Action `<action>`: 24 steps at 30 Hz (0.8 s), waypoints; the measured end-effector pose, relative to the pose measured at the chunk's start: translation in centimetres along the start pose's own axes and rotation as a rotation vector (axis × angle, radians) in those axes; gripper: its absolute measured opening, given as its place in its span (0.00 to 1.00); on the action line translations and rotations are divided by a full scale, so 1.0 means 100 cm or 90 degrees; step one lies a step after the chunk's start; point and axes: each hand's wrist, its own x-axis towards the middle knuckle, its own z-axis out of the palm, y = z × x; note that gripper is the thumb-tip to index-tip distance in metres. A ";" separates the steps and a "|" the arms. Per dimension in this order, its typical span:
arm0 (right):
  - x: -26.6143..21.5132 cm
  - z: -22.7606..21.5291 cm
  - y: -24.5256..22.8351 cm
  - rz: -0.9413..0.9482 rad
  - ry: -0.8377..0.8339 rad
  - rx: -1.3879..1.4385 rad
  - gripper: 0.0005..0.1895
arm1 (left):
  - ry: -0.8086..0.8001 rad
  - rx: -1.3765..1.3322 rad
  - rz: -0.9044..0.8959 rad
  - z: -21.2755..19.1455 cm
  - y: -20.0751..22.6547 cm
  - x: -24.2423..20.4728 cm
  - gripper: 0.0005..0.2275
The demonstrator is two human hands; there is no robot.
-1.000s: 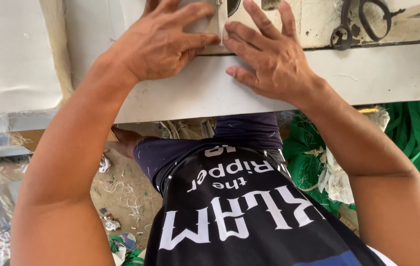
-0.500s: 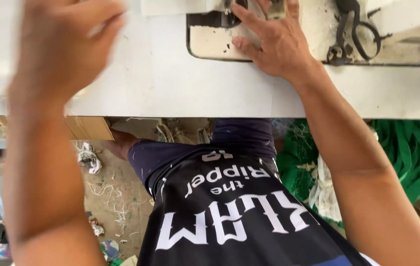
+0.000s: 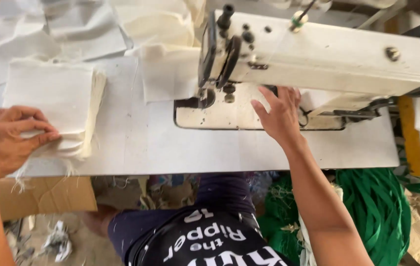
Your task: Folding and sewing small rectangular pieces of white fabric using an industrial sewing machine.
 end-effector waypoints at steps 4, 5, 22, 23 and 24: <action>-0.027 0.000 0.037 0.037 -0.005 -0.060 0.24 | 0.047 0.019 -0.002 0.012 -0.023 0.002 0.06; -0.031 0.002 0.041 -0.007 0.024 -0.080 0.22 | 0.104 -0.079 0.017 0.015 -0.030 0.003 0.06; -0.094 0.036 -0.109 -0.363 -0.030 0.225 0.25 | 0.098 0.112 0.302 0.143 0.260 -0.036 0.15; -0.089 0.033 -0.110 -0.356 -0.003 0.219 0.21 | 0.193 0.124 0.347 0.147 0.257 -0.035 0.03; -0.084 0.035 -0.112 -0.357 -0.001 0.225 0.21 | 0.190 0.130 0.346 0.144 0.251 -0.034 0.03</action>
